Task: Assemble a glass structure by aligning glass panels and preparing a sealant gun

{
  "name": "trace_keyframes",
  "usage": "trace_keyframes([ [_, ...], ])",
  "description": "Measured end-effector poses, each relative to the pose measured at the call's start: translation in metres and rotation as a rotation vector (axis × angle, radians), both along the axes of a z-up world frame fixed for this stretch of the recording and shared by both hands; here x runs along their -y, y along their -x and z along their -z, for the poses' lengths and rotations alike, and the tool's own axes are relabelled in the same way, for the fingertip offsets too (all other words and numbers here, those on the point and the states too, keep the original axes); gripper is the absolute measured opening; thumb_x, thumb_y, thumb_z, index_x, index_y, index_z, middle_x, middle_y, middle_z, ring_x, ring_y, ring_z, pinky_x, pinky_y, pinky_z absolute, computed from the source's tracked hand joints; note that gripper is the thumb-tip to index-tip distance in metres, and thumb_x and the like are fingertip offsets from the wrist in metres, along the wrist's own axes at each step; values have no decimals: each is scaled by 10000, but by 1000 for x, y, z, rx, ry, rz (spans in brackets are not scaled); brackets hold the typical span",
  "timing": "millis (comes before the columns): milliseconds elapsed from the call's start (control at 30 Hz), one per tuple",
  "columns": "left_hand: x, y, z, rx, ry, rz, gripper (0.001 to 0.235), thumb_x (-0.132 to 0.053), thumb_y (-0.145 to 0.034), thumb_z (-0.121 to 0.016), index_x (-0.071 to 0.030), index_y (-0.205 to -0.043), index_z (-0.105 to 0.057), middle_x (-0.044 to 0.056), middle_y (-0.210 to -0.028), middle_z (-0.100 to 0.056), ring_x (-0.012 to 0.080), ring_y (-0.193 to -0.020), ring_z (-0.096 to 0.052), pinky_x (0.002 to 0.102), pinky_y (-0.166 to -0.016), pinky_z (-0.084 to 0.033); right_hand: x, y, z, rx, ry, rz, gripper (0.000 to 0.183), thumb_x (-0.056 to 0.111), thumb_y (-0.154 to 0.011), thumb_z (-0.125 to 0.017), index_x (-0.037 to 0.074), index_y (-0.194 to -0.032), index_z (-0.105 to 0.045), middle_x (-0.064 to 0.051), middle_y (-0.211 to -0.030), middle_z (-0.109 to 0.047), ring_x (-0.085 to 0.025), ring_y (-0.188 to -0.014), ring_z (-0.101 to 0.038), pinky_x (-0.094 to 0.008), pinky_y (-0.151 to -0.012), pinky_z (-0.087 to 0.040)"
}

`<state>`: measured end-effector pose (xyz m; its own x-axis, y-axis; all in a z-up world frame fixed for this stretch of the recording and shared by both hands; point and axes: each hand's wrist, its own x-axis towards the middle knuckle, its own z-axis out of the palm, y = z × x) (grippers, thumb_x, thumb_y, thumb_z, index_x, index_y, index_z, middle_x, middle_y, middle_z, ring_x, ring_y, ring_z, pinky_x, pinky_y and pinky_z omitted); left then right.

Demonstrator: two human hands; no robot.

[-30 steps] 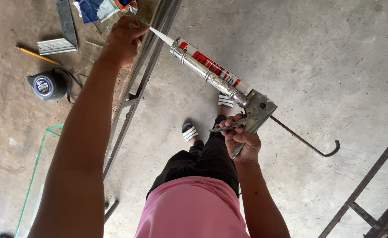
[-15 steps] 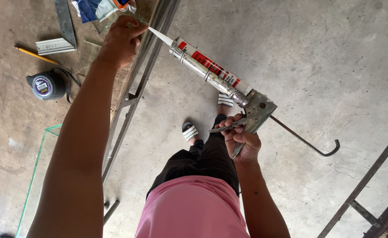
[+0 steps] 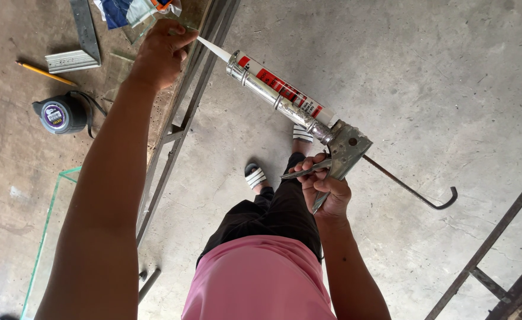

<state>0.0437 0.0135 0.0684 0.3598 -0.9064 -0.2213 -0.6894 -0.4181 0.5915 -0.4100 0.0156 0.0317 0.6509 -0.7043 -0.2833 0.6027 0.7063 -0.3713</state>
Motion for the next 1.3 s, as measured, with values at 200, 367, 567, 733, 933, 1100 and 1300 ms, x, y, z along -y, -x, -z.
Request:
trace_keyframes([
  [200, -2, -1, 1, 19, 22, 6, 485, 112, -963, -603, -103, -1393, -668, 31, -1366, -475, 253, -1276, -461, 321, -1090, -424, -1, 0, -5, -35, -2, -1, 533, 17, -660, -542, 77, -1188, -585, -103, -1015, -640, -287, -1048, -594, -543, -1048, -464],
  [367, 2, 9, -14, 21, -49, -67, 483, 91, -960, -611, -126, -1388, -665, -13, -1364, -497, 220, -1272, -468, 287, -1104, -399, -3, 3, 0, -38, -5, -18, 515, 5, -666, -540, 59, -1176, -588, -119, -1021, -640, -316, -1063, -596, -505, -1045, -475],
  [567, 1, 5, -5, -4, -13, -66, 487, 114, -944, -614, -116, -1369, -676, -1, -1373, -495, 232, -1287, -466, 276, -1134, -376, -4, 6, 2, -60, -13, -24, 513, 22, -659, -561, 46, -1171, -592, -134, -1026, -646, -364, -1070, -610, -469, -1016, -485],
  [733, -2, 4, -3, 17, 14, -44, 468, 93, -952, -635, -85, -1384, -664, 35, -1369, -487, 266, -1285, -477, 323, -1117, -426, -4, 7, 3, -26, -25, -30, 521, 9, -673, -552, 51, -1189, -612, -142, -1038, -657, -360, -1095, -611, -487, -1046, -471],
  [933, 2, 7, 5, 60, 17, -138, 466, 44, -948, -690, -109, -1387, -660, 61, -1372, -513, 319, -1257, -498, 420, -1093, -471, 0, 3, -13, 174, -111, -2, 554, -46, -733, -561, 9, -1284, -578, -178, -1191, -653, -372, -1243, -593, -568, -1191, -423],
  [1100, 7, 1, 6, 226, -81, -56, 455, -35, -969, -703, -127, -1412, -662, 92, -1419, -493, 363, -1254, -418, 533, -1005, -465, 10, -3, -15, 151, -90, -17, 501, -33, -727, -553, 25, -1223, -589, -156, -1125, -652, -334, -1179, -622, -547, -1177, -431],
  [1300, 8, 5, 5, 254, -72, -27, 532, 128, -931, -574, -82, -1413, -661, 118, -1368, -525, 314, -1203, -459, 454, -944, -500, 6, -8, -10, 129, -44, -16, 546, -20, -709, -537, 56, -1244, -618, -133, -1121, -682, -313, -1153, -626, -558, -1145, -435],
])
